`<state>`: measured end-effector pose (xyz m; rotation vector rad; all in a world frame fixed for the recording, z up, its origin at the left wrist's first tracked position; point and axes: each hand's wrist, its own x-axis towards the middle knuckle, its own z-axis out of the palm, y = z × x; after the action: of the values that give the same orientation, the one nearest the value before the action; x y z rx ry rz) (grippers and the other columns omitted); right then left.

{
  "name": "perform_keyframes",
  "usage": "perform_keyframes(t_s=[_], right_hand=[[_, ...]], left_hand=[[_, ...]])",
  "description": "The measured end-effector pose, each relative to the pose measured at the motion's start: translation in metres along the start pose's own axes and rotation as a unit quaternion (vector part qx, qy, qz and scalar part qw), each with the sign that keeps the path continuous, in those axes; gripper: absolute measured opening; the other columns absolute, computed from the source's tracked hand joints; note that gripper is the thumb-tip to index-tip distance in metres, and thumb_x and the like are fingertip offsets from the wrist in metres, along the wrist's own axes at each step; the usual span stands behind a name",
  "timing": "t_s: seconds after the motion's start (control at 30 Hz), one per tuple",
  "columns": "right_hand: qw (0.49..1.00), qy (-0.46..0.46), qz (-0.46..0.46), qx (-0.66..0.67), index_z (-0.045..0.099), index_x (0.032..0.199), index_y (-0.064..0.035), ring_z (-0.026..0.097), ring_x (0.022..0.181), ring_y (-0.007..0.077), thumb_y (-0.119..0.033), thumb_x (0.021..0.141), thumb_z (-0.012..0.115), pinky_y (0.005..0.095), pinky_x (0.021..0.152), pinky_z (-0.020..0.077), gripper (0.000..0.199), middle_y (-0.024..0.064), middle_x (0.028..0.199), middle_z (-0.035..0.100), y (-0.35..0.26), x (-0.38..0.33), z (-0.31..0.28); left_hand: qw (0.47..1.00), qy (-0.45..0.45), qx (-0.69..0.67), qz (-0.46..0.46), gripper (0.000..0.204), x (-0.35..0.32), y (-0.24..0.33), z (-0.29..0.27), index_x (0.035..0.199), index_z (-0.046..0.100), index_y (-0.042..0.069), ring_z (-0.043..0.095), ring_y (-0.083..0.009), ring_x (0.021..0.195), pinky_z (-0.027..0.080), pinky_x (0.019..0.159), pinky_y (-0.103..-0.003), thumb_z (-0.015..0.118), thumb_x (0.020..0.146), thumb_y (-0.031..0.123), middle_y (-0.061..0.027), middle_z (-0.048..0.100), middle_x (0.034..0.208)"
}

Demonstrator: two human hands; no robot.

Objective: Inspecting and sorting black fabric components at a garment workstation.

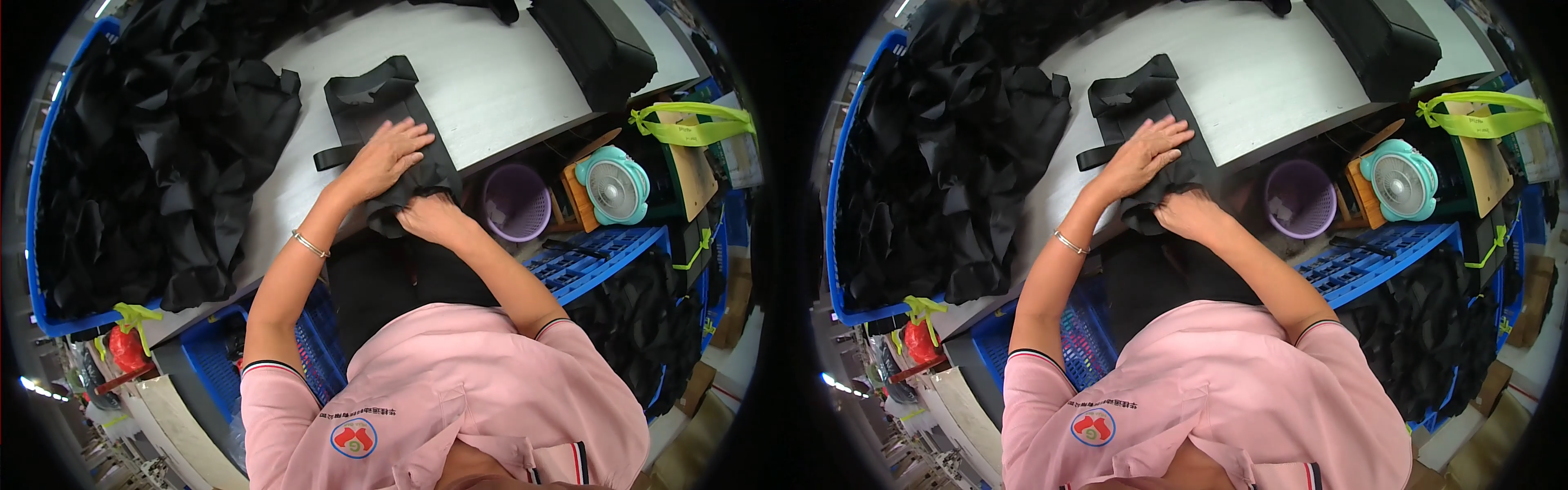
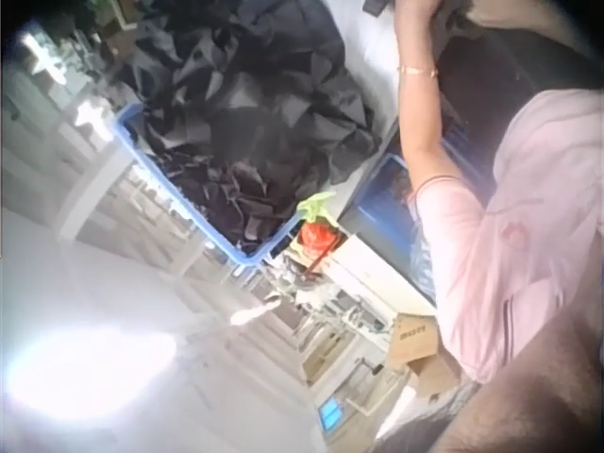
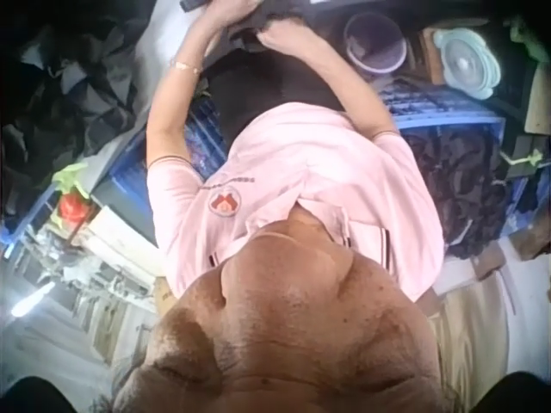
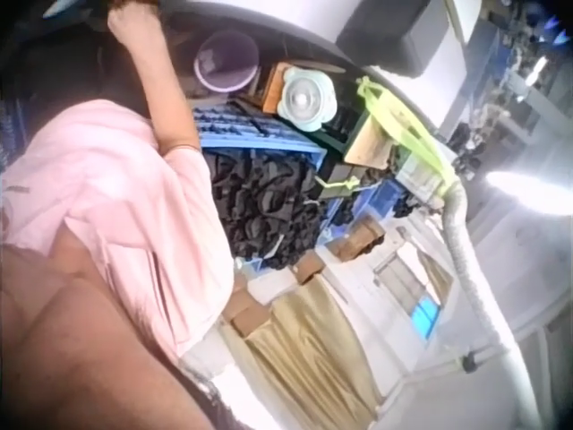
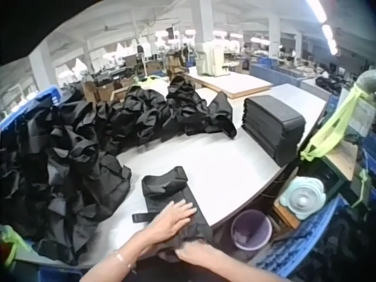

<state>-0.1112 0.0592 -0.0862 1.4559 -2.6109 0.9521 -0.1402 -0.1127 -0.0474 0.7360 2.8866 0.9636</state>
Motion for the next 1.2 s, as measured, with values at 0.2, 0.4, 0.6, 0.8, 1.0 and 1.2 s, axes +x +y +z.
perform_keyframes(t_s=[0.2,0.4,0.6,0.8,1.0,1.2], right_hand=[[0.985,-0.039,0.150,0.075,0.060,0.115,-0.0009,0.067,0.090,0.0393,-0.026,0.101,0.049,0.0475,0.081,0.0548,0.031,0.0235,0.095,0.069,-0.007,-0.007,0.010],[0.987,-0.119,0.070,0.088,0.049,0.136,0.0013,0.068,0.093,0.0297,-0.028,0.100,0.047,0.0384,0.076,0.0574,0.046,0.0154,0.117,0.064,-0.005,-0.031,0.025],[0.969,0.237,-0.030,-0.058,0.056,0.131,-0.0069,0.052,0.127,0.0262,-0.024,0.091,0.066,0.0427,0.104,0.0453,0.045,0.0109,0.131,0.057,-0.019,-0.109,-0.027],[0.853,0.273,0.322,0.306,0.050,0.134,-0.0036,0.063,0.102,0.0250,-0.023,0.083,0.080,0.0373,0.089,0.0527,0.062,0.0139,0.126,0.054,-0.037,-0.153,-0.056],[0.730,0.371,0.325,0.473,0.067,0.118,-0.0009,0.063,0.092,0.0118,-0.003,0.086,0.071,0.0320,0.086,0.0513,0.032,0.0093,0.106,0.073,0.005,-0.162,-0.021],[0.356,0.558,0.373,0.650,0.063,0.124,0.0010,0.066,0.107,0.0267,0.004,0.088,0.062,0.0412,0.095,0.0537,0.036,0.0131,0.121,0.067,0.009,-0.343,-0.058]], left_hand=[[0.962,0.192,0.165,-0.103,0.053,0.013,-0.044,0.008,0.147,0.046,0.007,0.031,-0.0349,0.146,0.023,0.120,-0.047,0.050,0.102,0.035,-0.0166,0.040,0.155],[0.965,0.181,0.168,-0.084,0.055,0.006,-0.047,0.019,0.142,0.050,0.001,0.039,-0.0384,0.139,0.027,0.116,-0.048,0.060,0.096,0.029,-0.0223,0.047,0.147],[0.945,0.155,0.230,-0.175,0.071,-0.019,-0.069,0.011,0.149,0.036,-0.003,0.029,-0.0460,0.144,0.022,0.118,-0.050,0.047,0.102,0.049,-0.0291,0.036,0.153],[0.942,0.134,0.173,-0.254,0.089,-0.015,-0.001,0.043,0.152,0.029,-0.006,0.018,-0.0424,0.149,0.014,0.121,-0.048,0.041,0.098,0.064,-0.0266,0.027,0.159],[0.947,0.188,-0.175,-0.195,0.060,-0.014,0.105,0.058,0.148,0.038,-0.005,0.044,-0.0315,0.139,0.036,0.113,-0.045,0.052,0.104,0.034,-0.0202,0.045,0.149],[0.886,0.362,-0.214,-0.196,0.037,-0.025,0.075,0.036,0.127,0.060,-0.003,0.065,-0.0217,0.111,0.055,0.092,-0.035,0.051,0.105,0.025,-0.0117,0.064,0.126]])
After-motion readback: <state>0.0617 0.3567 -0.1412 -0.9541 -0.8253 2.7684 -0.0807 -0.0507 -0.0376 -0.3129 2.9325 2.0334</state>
